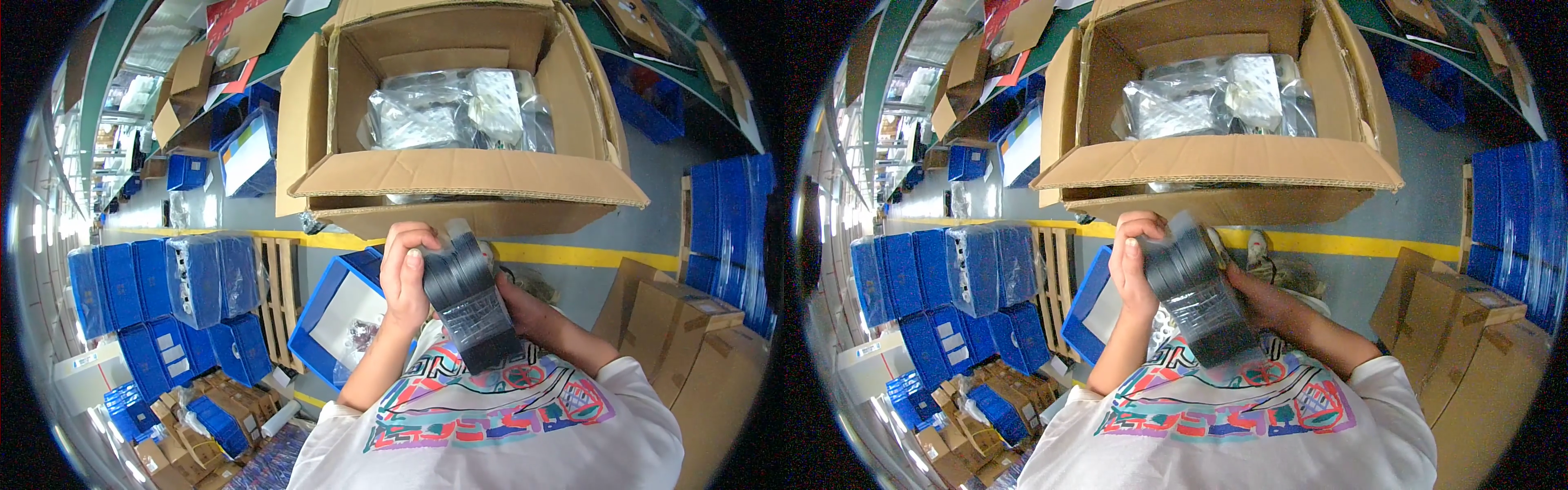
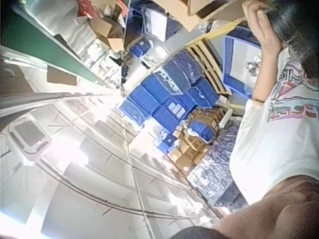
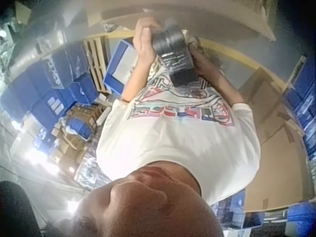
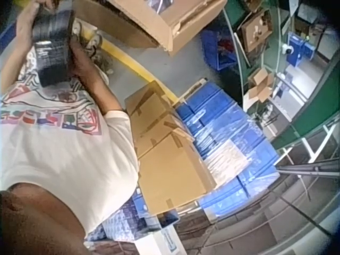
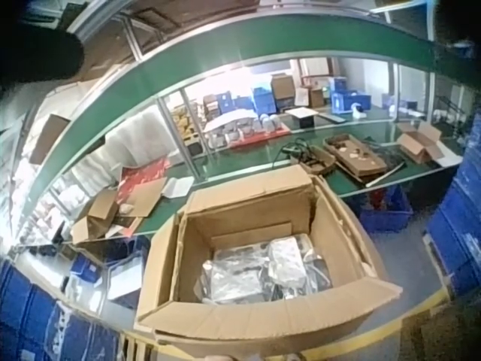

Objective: Unpacking electronic or mechanical components from a cardboard box and inspecting them in a manufacturing facility.

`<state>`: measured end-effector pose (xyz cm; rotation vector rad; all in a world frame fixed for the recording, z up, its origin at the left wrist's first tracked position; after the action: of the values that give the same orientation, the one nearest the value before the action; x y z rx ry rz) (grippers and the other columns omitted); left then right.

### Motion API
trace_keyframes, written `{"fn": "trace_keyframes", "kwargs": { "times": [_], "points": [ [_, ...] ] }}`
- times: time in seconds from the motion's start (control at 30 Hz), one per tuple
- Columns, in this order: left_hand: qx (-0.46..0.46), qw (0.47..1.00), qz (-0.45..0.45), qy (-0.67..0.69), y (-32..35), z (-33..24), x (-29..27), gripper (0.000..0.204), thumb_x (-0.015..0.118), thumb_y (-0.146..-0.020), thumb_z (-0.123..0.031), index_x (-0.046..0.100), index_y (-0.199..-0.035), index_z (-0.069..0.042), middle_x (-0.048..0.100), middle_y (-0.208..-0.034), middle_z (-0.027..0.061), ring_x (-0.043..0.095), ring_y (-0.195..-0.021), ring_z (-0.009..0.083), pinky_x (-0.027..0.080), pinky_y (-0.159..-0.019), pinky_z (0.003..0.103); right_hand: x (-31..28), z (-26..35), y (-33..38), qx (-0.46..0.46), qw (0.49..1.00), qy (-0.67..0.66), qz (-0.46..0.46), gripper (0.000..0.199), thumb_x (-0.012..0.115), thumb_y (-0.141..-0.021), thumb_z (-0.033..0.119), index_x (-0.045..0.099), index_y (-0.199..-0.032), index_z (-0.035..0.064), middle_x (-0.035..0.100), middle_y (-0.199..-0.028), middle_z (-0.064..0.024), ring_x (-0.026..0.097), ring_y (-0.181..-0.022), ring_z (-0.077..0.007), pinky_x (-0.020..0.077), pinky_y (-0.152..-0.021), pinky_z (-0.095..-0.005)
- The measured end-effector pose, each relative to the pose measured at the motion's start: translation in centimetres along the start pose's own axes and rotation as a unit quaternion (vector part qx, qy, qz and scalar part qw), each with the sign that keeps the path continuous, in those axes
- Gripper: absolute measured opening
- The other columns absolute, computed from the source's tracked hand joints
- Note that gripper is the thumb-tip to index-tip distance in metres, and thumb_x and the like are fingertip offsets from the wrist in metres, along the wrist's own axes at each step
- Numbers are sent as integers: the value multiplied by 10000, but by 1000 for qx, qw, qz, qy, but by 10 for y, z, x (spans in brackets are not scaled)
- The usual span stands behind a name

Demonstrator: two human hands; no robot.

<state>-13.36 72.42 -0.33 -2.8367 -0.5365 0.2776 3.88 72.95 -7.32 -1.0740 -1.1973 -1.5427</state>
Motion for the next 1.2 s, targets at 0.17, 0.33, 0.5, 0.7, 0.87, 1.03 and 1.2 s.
{"fn": "trace_keyframes", "kwargs": {
  "times": [0.17, 0.33, 0.5, 0.7, 0.87, 1.03, 1.2],
  "points": [
    [0, 1000, 12, -16, -1, -3, 2, 371, 343, -938, -314, 508, -842, 4, 537, -975, 171, 503, -952, 253, 378, -879, 362, 4, 1, 1, -5, 1000, 8, -18, 692, 358, -891, 586, 325, -1376, 94, 453, -1337, -107, 478, -1191, -237, 375, -1011, -402],
    [-13, 1000, 16, 5, 0, -3, 4, 367, 338, -940, -318, 497, -861, 4, 541, -999, 183, 501, -977, 259, 366, -901, 365, 9, 1, 2, 1, 995, 65, -74, 939, 387, -765, 727, 305, -1370, 13, 469, -1284, -232, 528, -1138, -292, 423, -964, -404],
    [-10, 1000, 15, 11, 1, -3, 5, 366, 338, -939, -316, 497, -870, 6, 540, -1002, 184, 497, -974, 258, 364, -900, 366, 5, 2, 2, -3, 998, 40, -43, 821, 371, -827, 659, 312, -1373, 49, 462, -1310, -172, 506, -1159, -264, 402, -983, -401],
    [-15, 1000, 18, -11, 1, -2, 4, 365, 340, -936, -315, 498, -876, 8, 523, -952, 165, 493, -960, 254, 365, -889, 362, 1, 1, 3, 4, 1000, -2, -16, 682, 358, -898, 578, 323, -1374, 91, 456, -1333, -110, 484, -1179, -233, 383, -1001, -395],
    [-18, 999, -1, 32, 1, -1, 8, 365, 348, -934, -318, 497, -858, 7, 514, -925, 156, 489, -891, 242, 373, -858, 353, 0, 0, 4, -1, 1000, -4, -10, 675, 351, -904, 569, 320, -1376, 88, 450, -1337, -116, 481, -1185, -243, 380, -1004, -397],
    [-31, 999, 9, 28, 1, -4, 8, 392, 352, -927, -313, 527, -938, 38, 513, -923, 144, 492, -878, 221, 378, -837, 329, -4, -1, 5, 2, 1000, 4, -20, 721, 345, -893, 591, 331, -1366, 47, 453, -1332, -140, 473, -1199, -256, 364, -1023, -401],
    [-25, 999, 43, -19, -3, -8, 6, 446, 344, -920, -319, 561, -993, 64, 512, -935, 132, 487, -865, 195, 378, -808, 301, 4, 1, 6, -1, 1000, 23, -21, 828, 346, -833, 662, 325, -1363, 26, 474, -1297, -177, 504, -1164, -270, 393, -994, -399]
  ]
}}
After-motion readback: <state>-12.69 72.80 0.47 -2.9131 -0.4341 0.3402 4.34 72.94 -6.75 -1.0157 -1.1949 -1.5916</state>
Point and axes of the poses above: each hand's wrist, its own y-axis away from the middle knuckle, its own x-axis out of the palm, z = x × y, the point moved 1 cm from there along -y, towards the middle knuckle
